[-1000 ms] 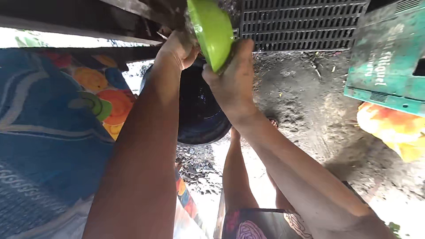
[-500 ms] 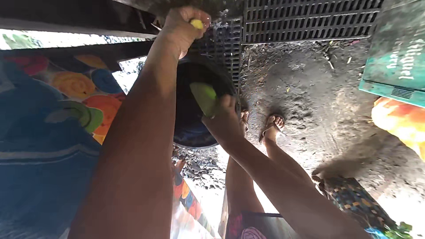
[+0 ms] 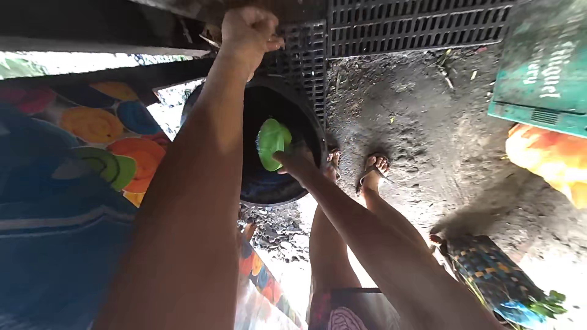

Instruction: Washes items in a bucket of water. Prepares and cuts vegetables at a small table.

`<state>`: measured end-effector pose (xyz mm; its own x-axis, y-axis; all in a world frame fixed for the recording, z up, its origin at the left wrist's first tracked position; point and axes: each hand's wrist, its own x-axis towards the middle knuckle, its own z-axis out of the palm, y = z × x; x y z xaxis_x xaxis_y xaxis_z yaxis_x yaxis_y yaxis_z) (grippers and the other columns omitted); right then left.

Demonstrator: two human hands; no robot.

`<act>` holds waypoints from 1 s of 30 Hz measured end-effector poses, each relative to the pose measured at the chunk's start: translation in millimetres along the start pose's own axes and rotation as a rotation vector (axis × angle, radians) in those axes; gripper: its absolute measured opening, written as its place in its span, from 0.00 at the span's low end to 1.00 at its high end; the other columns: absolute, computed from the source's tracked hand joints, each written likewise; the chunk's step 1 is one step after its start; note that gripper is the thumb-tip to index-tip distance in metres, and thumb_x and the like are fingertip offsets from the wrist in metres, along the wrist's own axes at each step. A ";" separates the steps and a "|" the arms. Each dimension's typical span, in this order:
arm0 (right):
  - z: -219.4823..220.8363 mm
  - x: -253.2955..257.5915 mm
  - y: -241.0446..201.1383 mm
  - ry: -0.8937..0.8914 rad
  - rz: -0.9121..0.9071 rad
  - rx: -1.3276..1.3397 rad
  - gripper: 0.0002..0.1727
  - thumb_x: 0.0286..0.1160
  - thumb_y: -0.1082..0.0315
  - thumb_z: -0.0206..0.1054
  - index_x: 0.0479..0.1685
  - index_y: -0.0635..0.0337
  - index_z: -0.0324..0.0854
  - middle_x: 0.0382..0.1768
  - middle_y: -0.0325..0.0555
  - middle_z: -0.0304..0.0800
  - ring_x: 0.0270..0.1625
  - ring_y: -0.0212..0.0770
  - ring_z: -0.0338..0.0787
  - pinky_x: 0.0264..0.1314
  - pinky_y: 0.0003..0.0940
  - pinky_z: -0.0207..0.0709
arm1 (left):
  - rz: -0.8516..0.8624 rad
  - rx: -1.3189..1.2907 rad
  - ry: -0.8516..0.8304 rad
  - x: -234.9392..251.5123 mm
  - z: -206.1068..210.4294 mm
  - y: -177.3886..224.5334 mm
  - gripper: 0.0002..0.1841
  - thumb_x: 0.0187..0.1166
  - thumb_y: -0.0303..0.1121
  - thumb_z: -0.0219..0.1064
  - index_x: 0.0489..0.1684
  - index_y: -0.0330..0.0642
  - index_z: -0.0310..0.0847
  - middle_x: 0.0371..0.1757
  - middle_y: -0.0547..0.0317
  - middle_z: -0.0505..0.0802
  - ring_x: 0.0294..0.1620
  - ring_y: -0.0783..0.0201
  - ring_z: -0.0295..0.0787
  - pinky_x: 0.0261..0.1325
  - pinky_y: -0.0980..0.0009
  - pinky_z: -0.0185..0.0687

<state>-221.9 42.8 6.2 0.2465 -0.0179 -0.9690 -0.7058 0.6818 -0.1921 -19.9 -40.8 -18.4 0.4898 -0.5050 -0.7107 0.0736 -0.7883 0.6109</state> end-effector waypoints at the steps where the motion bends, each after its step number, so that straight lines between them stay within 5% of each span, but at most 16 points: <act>1: -3.0 -12.5 -3.4 -0.023 -0.006 0.111 0.43 0.72 0.64 0.77 0.86 0.61 0.59 0.69 0.68 0.80 0.59 0.59 0.92 0.57 0.55 0.91 | 0.017 0.008 0.000 -4.3 -1.6 1.9 0.15 0.85 0.23 0.60 0.67 0.29 0.77 0.67 0.45 0.85 0.60 0.64 0.89 0.66 0.70 0.86; 4: -8.5 -64.2 -26.1 0.062 -0.199 0.126 0.37 0.70 0.62 0.80 0.76 0.61 0.66 0.58 0.63 0.87 0.48 0.54 0.96 0.49 0.54 0.92 | -0.011 -0.031 0.029 -23.8 -12.7 5.6 0.18 0.77 0.19 0.66 0.66 0.34 0.80 0.68 0.50 0.86 0.64 0.65 0.86 0.68 0.70 0.83; 6: -7.5 -98.6 -46.6 0.230 -0.427 0.025 0.36 0.63 0.59 0.82 0.69 0.63 0.69 0.56 0.58 0.85 0.49 0.49 0.91 0.48 0.51 0.87 | -0.064 -0.160 -0.016 -36.9 -23.5 6.0 0.19 0.80 0.19 0.62 0.69 0.35 0.78 0.69 0.52 0.86 0.65 0.66 0.86 0.68 0.71 0.82; 9: 0.6 -127.8 -75.8 0.514 -0.790 -0.241 0.35 0.55 0.57 0.87 0.60 0.64 0.74 0.56 0.58 0.81 0.48 0.50 0.90 0.36 0.47 0.88 | -0.123 -0.473 -0.147 -38.8 -30.9 -8.4 0.12 0.90 0.27 0.49 0.61 0.36 0.75 0.53 0.55 0.90 0.54 0.66 0.89 0.60 0.73 0.86; 11: 4.5 -140.8 -92.0 0.651 -1.005 -0.435 0.36 0.50 0.58 0.89 0.59 0.63 0.78 0.56 0.59 0.80 0.50 0.54 0.90 0.31 0.45 0.87 | -0.165 -0.363 -0.072 -66.4 -12.7 22.7 0.17 0.94 0.25 0.43 0.71 0.25 0.68 0.61 0.42 0.84 0.58 0.63 0.85 0.63 0.74 0.80; 14: 4.7 -155.6 -104.8 0.741 -1.200 -0.549 0.34 0.47 0.59 0.88 0.58 0.60 0.82 0.55 0.57 0.83 0.52 0.53 0.90 0.33 0.41 0.87 | -0.218 -0.148 0.034 -94.5 1.9 64.2 0.19 0.96 0.31 0.46 0.77 0.28 0.66 0.66 0.42 0.83 0.56 0.64 0.86 0.62 0.74 0.80; 17: -1.3 -173.6 -92.0 0.671 -1.083 -0.369 0.35 0.46 0.58 0.90 0.57 0.62 0.81 0.54 0.56 0.83 0.49 0.51 0.90 0.33 0.44 0.88 | -0.054 -0.157 -0.112 -87.2 -29.2 43.7 0.17 0.95 0.41 0.48 0.66 0.39 0.74 0.42 0.61 0.92 0.34 0.72 0.93 0.41 0.76 0.91; 20: -12.1 -178.6 -65.9 0.448 -0.663 -0.265 0.36 0.58 0.53 0.86 0.63 0.62 0.75 0.60 0.59 0.81 0.52 0.53 0.90 0.45 0.52 0.88 | -0.115 0.024 -0.067 -94.4 -47.0 51.3 0.18 0.92 0.34 0.56 0.72 0.33 0.74 0.56 0.49 0.88 0.44 0.66 0.91 0.51 0.69 0.89; 23: -6.8 -161.1 -34.2 0.173 -0.399 -0.220 0.45 0.62 0.53 0.85 0.76 0.67 0.68 0.74 0.68 0.74 0.67 0.60 0.86 0.66 0.56 0.83 | -0.138 0.170 -0.002 -105.1 -53.2 48.6 0.18 0.92 0.29 0.55 0.74 0.29 0.73 0.70 0.35 0.83 0.59 0.55 0.91 0.66 0.61 0.87; 27: 8.4 -177.7 -2.2 -0.001 -0.448 -0.307 0.52 0.63 0.52 0.84 0.86 0.65 0.62 0.84 0.73 0.62 0.78 0.64 0.77 0.76 0.53 0.78 | -0.076 0.232 -0.012 -136.7 -56.3 52.4 0.18 0.92 0.30 0.54 0.74 0.29 0.73 0.70 0.33 0.84 0.66 0.49 0.89 0.73 0.55 0.83; 30: -5.1 -226.0 12.2 -0.010 -0.518 -0.394 0.44 0.71 0.56 0.79 0.86 0.63 0.65 0.85 0.71 0.62 0.78 0.64 0.78 0.75 0.54 0.79 | -0.011 0.328 -0.028 -173.7 -60.5 65.3 0.18 0.93 0.33 0.54 0.74 0.32 0.75 0.68 0.35 0.86 0.62 0.47 0.91 0.70 0.51 0.85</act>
<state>-289.7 51.5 222.1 0.6249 -0.2648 -0.7344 -0.6840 0.2677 -0.6786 -47.6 16.7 166.1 0.4660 -0.5021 -0.7285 -0.2075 -0.8624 0.4617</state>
